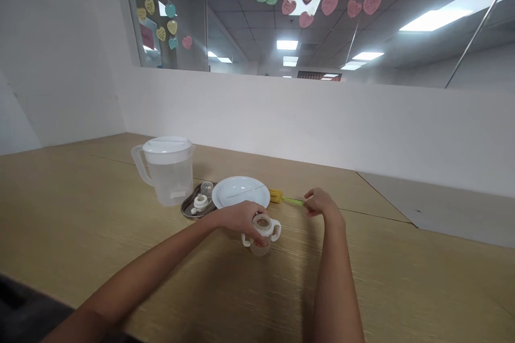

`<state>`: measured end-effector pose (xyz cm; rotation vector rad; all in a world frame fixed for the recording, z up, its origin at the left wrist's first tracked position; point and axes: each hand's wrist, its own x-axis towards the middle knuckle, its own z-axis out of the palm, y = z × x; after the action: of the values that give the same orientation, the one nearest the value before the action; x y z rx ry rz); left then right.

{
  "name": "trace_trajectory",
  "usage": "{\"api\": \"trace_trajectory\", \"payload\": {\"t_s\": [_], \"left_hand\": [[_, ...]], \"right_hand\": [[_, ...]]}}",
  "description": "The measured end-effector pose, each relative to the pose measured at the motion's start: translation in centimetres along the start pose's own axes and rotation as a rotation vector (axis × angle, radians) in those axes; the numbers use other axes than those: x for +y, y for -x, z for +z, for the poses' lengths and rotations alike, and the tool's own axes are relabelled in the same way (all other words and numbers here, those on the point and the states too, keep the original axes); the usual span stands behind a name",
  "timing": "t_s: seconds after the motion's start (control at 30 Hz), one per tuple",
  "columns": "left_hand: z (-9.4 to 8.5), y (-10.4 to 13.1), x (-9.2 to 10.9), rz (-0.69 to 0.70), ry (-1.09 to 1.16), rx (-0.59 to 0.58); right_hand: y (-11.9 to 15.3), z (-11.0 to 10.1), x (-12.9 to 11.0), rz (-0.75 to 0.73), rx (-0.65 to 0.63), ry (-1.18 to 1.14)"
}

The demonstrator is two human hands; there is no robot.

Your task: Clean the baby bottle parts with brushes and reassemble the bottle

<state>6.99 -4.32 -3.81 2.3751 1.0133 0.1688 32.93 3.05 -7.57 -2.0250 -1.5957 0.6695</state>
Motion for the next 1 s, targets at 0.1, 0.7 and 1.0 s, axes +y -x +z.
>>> {"api": "trace_trajectory", "payload": {"t_s": [0.1,0.7,1.0], "left_hand": [[0.2,-0.2,-0.2,0.013,-0.021,-0.002],[-0.6,0.3,-0.4,0.088,-0.057,0.052],[-8.6,6.3,-1.6,-0.064,0.028,0.434]], "right_hand": [[-0.2,1.2,0.1,0.046,-0.183,0.046],[-0.6,5.9,-1.7,0.013,-0.375,0.173],[-0.3,3.3,-4.4,-0.297,0.064,0.128]]}}
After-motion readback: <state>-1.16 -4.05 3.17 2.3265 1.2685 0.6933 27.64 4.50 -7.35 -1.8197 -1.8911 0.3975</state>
